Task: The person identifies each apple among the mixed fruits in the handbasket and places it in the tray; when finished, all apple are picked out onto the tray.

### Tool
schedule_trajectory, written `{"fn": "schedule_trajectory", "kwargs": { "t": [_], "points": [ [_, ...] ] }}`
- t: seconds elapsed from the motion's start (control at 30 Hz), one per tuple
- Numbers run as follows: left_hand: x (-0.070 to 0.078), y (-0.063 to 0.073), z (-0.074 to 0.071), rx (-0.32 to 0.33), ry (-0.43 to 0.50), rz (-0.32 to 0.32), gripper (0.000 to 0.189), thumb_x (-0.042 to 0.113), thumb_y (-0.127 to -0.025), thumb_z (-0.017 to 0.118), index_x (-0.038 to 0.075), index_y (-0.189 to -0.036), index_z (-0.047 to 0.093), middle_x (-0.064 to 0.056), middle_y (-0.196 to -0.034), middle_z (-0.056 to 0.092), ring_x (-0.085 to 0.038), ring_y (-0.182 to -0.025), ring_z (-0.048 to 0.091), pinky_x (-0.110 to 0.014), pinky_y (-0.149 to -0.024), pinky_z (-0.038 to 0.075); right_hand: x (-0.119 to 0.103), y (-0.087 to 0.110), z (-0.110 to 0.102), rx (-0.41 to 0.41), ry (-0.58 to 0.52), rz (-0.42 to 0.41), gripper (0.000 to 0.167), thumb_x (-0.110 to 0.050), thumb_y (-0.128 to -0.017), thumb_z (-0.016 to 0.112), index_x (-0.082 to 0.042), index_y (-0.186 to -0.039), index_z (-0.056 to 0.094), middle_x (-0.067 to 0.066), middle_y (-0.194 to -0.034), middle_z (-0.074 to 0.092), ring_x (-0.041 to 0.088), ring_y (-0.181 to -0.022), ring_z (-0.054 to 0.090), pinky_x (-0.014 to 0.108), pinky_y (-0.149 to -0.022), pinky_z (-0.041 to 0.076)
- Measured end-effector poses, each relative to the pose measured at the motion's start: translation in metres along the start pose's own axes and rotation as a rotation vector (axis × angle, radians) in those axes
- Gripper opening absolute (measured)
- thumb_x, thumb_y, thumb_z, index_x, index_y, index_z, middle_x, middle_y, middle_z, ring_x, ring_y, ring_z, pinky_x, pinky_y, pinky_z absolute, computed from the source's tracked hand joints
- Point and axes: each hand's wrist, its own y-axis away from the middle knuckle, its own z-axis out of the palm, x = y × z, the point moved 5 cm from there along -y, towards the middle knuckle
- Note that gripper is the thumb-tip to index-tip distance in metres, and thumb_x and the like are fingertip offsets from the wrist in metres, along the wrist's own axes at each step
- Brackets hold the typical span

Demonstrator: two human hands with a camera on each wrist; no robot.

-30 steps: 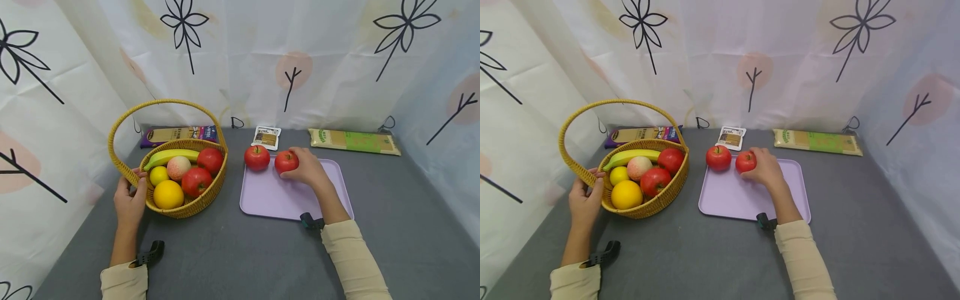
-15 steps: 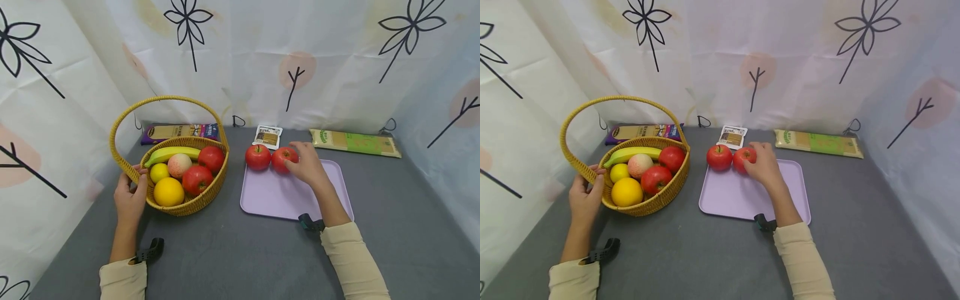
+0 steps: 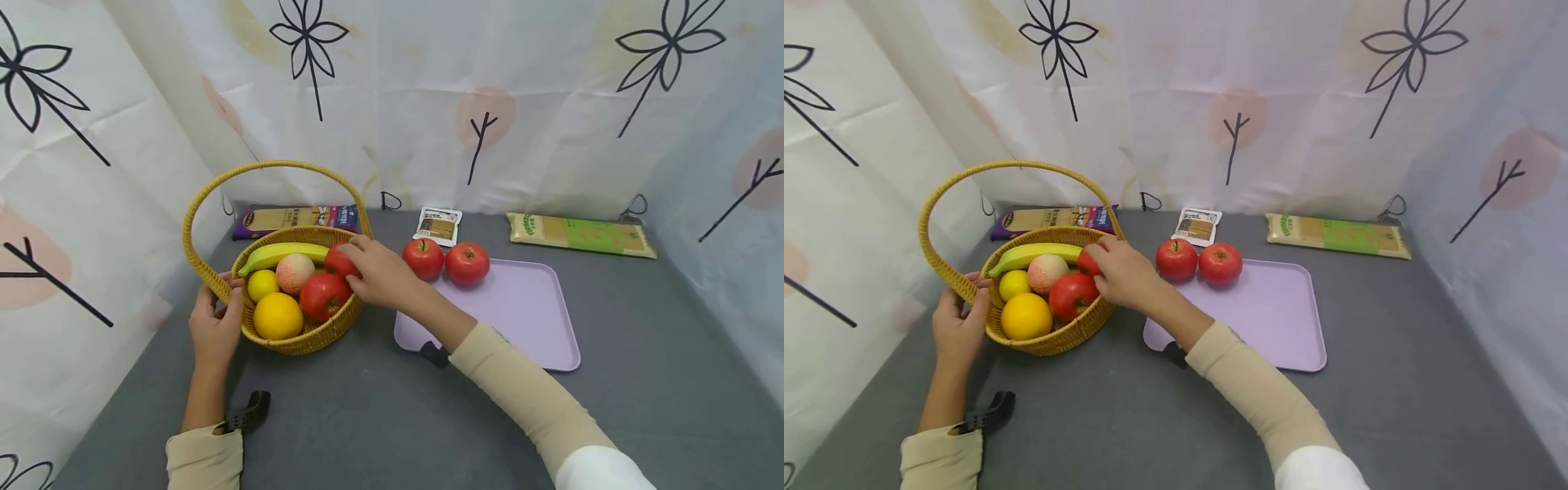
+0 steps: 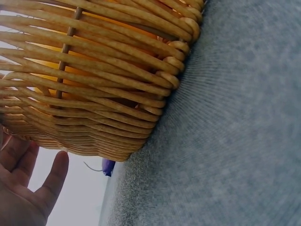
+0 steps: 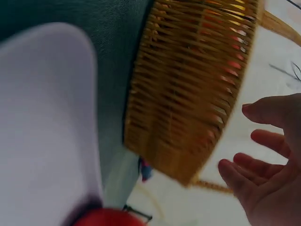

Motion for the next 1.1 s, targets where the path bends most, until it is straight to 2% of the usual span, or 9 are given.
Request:
{"fn": "schedule_trajectory", "kwargs": {
  "t": [0.13, 0.23, 0.33, 0.47, 0.6, 0.77, 0.83, 0.97, 1.1],
  "points": [
    [0.020, 0.004, -0.002, -0.014, 0.013, 0.018, 0.033, 0.007, -0.100, 0.057, -0.006, -0.131, 0.056, -0.021, -0.119, 0.064, -0.014, -0.114, 0.057, -0.013, -0.086, 0.047, -0.006, -0.040, 0.029, -0.205, 0.083, 0.192, 0.044, -0.023, -0.098, 0.059, -0.013, -0.140, 0.051, 0.012, -0.133, 0.053, 0.031, -0.113, 0.056, 0.042, -0.093, 0.050],
    [0.030, 0.008, 0.000, -0.009, 0.029, 0.028, 0.033, 0.004, -0.099, 0.058, -0.009, -0.129, 0.056, -0.024, -0.118, 0.063, -0.016, -0.112, 0.058, -0.014, -0.084, 0.047, -0.005, -0.061, 0.043, -0.299, 0.118, 0.325, 0.049, -0.038, -0.102, 0.054, -0.011, -0.143, 0.048, 0.016, -0.139, 0.050, 0.034, -0.117, 0.055, 0.045, -0.097, 0.048],
    [0.031, 0.009, 0.000, -0.003, 0.029, 0.027, 0.033, 0.005, -0.099, 0.058, -0.009, -0.129, 0.056, -0.022, -0.117, 0.064, -0.014, -0.111, 0.058, -0.014, -0.083, 0.048, -0.003, -0.075, 0.053, -0.365, 0.061, 0.424, 0.063, -0.049, -0.099, 0.055, -0.007, -0.145, 0.046, 0.020, -0.145, 0.043, 0.032, -0.116, 0.057, 0.044, -0.097, 0.048],
    [0.033, 0.008, 0.001, -0.021, 0.040, 0.021, 0.034, 0.007, -0.100, 0.057, -0.009, -0.130, 0.056, -0.023, -0.119, 0.064, -0.012, -0.111, 0.058, -0.014, -0.084, 0.048, 0.008, -0.080, 0.061, -0.398, -0.104, 0.485, 0.079, -0.046, -0.091, 0.067, -0.005, -0.150, 0.035, 0.020, -0.146, 0.041, 0.030, -0.117, 0.054, 0.043, -0.098, 0.047],
    [0.032, 0.006, 0.000, -0.022, 0.057, 0.033, 0.032, 0.004, -0.100, 0.057, -0.010, -0.129, 0.056, -0.026, -0.118, 0.064, -0.014, -0.110, 0.059, -0.014, -0.084, 0.047, 0.013, -0.076, 0.062, -0.367, -0.232, 0.435, 0.095, -0.046, -0.086, 0.074, -0.007, -0.156, 0.021, 0.017, -0.143, 0.048, 0.030, -0.128, 0.048, 0.044, -0.107, 0.040],
    [0.034, 0.006, 0.002, -0.029, 0.052, 0.033, 0.032, 0.003, -0.100, 0.056, -0.010, -0.129, 0.056, -0.027, -0.118, 0.064, -0.013, -0.110, 0.059, -0.014, -0.085, 0.047, 0.014, -0.068, 0.057, -0.233, -0.218, 0.347, 0.077, -0.052, -0.083, 0.077, -0.013, -0.138, 0.041, 0.013, -0.125, 0.052, 0.027, -0.107, 0.056, 0.041, -0.093, 0.050],
    [0.034, 0.006, 0.002, -0.027, 0.056, 0.028, 0.032, 0.004, -0.100, 0.056, -0.010, -0.129, 0.056, -0.027, -0.119, 0.064, -0.012, -0.110, 0.059, -0.014, -0.084, 0.048, 0.014, -0.067, 0.055, -0.191, -0.226, 0.298, 0.072, -0.053, -0.084, 0.075, -0.015, -0.138, 0.045, 0.013, -0.124, 0.050, 0.025, -0.103, 0.056, 0.040, -0.088, 0.052],
    [0.034, 0.007, 0.000, -0.018, 0.041, 0.017, 0.032, 0.005, -0.100, 0.056, -0.009, -0.129, 0.056, -0.024, -0.118, 0.064, -0.013, -0.112, 0.058, -0.014, -0.085, 0.047, 0.014, -0.063, 0.050, -0.136, -0.389, 0.215, 0.071, -0.047, -0.093, 0.067, -0.016, -0.150, 0.039, 0.014, -0.133, 0.044, 0.025, -0.107, 0.054, 0.040, -0.088, 0.052],
    [0.032, 0.006, 0.000, -0.016, 0.023, 0.018, 0.033, 0.006, -0.100, 0.057, -0.008, -0.129, 0.057, -0.020, -0.117, 0.066, -0.012, -0.111, 0.059, -0.014, -0.085, 0.048, 0.015, -0.056, 0.043, -0.120, -0.576, 0.193, 0.067, -0.037, -0.099, 0.059, -0.011, -0.152, 0.028, 0.013, -0.141, 0.037, 0.025, -0.116, 0.050, 0.039, -0.093, 0.050]
  ]
}}
